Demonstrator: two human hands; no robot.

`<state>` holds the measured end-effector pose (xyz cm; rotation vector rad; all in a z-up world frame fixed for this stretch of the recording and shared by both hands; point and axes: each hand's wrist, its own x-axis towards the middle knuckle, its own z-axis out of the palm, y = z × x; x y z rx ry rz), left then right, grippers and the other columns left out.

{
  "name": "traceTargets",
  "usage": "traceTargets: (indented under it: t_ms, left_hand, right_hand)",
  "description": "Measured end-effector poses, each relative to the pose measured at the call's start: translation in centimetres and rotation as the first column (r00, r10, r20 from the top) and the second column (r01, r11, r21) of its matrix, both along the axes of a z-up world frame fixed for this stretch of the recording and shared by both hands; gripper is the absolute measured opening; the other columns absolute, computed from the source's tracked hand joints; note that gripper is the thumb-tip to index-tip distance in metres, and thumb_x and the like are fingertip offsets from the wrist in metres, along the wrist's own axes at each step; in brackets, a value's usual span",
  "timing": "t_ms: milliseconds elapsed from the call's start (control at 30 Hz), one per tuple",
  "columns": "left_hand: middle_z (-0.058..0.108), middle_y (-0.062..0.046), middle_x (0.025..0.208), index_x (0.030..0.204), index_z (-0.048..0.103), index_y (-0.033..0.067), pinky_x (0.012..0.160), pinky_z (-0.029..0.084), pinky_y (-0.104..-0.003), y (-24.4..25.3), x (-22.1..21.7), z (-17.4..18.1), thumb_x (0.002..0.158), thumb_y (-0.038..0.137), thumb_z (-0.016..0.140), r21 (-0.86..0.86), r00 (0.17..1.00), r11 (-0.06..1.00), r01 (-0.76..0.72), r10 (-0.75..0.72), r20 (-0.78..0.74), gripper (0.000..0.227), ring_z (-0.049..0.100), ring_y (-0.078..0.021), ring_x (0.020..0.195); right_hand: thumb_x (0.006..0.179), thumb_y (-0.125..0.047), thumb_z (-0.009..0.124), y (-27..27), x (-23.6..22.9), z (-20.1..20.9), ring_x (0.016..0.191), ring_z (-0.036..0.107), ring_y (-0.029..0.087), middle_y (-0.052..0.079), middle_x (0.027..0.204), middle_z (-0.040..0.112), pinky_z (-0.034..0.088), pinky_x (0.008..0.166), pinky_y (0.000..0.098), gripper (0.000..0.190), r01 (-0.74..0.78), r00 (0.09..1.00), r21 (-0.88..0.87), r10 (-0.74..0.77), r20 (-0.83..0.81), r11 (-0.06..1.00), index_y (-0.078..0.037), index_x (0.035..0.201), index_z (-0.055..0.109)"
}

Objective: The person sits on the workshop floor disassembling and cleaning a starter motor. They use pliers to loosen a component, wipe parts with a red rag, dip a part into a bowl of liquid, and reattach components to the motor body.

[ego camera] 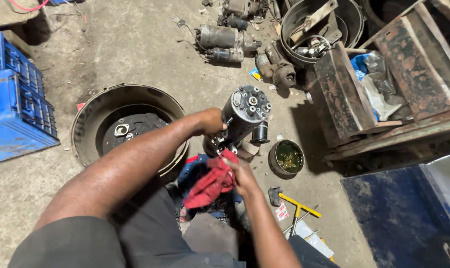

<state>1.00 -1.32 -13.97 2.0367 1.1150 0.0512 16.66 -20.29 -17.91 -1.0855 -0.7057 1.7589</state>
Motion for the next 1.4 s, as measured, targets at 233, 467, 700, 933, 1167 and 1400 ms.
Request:
traceTargets:
  t_ms: [233, 467, 700, 933, 1167, 1400]
  left_hand:
    - [0.074, -0.009, 0.084, 0.103, 0.076, 0.0019, 0.065, 0.057, -0.041, -0.7, -1.9, 0.5, 0.097, 0.022, 0.065, -0.511, 0.958, 0.858, -0.052, 0.188, 0.219, 0.024, 0.068, -0.0213, 0.072]
    - [0.074, -0.003, 0.086, 0.112, 0.078, 0.0056, 0.066, 0.055, -0.034, -1.0, -3.5, 2.7, 0.096, 0.014, 0.067, -0.398, 0.966, 0.916, 0.053, 0.054, 0.252, 0.021, 0.062, -0.0135, 0.074]
    - [0.076, -0.008, 0.097, 0.117, 0.075, 0.0022, 0.073, 0.064, -0.036, -1.2, -4.0, 1.1, 0.097, 0.007, 0.063, -0.59, 0.914, 0.802, 0.093, 0.167, 0.37, 0.024, 0.072, -0.0173, 0.082]
    - [0.076, -0.008, 0.096, 0.12, 0.073, 0.0033, 0.069, 0.064, -0.037, -2.4, -4.7, 3.0, 0.097, 0.007, 0.061, -0.631, 0.902, 0.771, 0.087, 0.208, 0.379, 0.027, 0.07, -0.0185, 0.079]
    - [0.076, -0.007, 0.089, 0.111, 0.077, 0.0016, 0.064, 0.06, -0.034, -3.3, -4.4, 2.9, 0.097, 0.01, 0.065, -0.534, 0.899, 0.845, 0.028, 0.212, 0.384, 0.02, 0.07, -0.0176, 0.076]
    - [0.078, -0.011, 0.09, 0.103, 0.076, 0.0031, 0.076, 0.057, -0.036, -3.8, -3.1, -0.9, 0.09, 0.012, 0.071, -0.156, 0.879, 0.983, -0.094, 0.155, 0.451, 0.016, 0.072, -0.0184, 0.081]
  right_hand:
    - [0.085, -0.047, 0.062, 0.4, -0.8, 5.7, 0.087, 0.078, 0.033, 0.016, 0.112, 0.078, 0.063, 0.061, 0.0476, 0.058, 0.117, 0.933, -0.161, -0.164, -0.32, 0.98, -0.001, 0.119, 0.063]
    - [0.097, -0.01, 0.072, 1.6, -2.6, 4.3, 0.1, 0.071, 0.022, 0.013, 0.115, 0.071, 0.059, 0.091, 0.0378, 0.032, 0.292, 0.955, 0.199, -0.275, -0.11, 0.935, 0.0, 0.125, 0.063]
    - [0.081, -0.007, 0.08, -4.7, 0.5, -3.8, 0.087, 0.07, 0.017, 0.008, 0.1, 0.075, 0.059, 0.08, 0.0331, 0.039, -0.345, 0.706, -0.178, 0.38, 0.598, 0.922, -0.003, 0.117, 0.067]
    - [0.103, -0.011, 0.064, -0.3, -1.1, 0.1, 0.075, 0.065, 0.018, 0.014, 0.09, 0.073, 0.053, 0.069, 0.0345, 0.022, 0.003, 0.725, 0.111, -0.079, 0.684, 0.994, 0.007, 0.113, 0.074]
    - [0.097, -0.004, 0.067, 3.2, -3.5, 5.1, 0.078, 0.069, 0.014, 0.009, 0.097, 0.074, 0.059, 0.072, 0.028, 0.03, 0.329, 0.933, 0.17, -0.347, 0.091, 0.929, 0.005, 0.125, 0.066]
    - [0.095, -0.003, 0.072, 3.1, -3.2, 5.0, 0.076, 0.068, 0.014, 0.008, 0.095, 0.074, 0.058, 0.069, 0.0266, 0.028, 0.351, 0.921, 0.205, -0.376, 0.099, 0.914, 0.004, 0.121, 0.07]
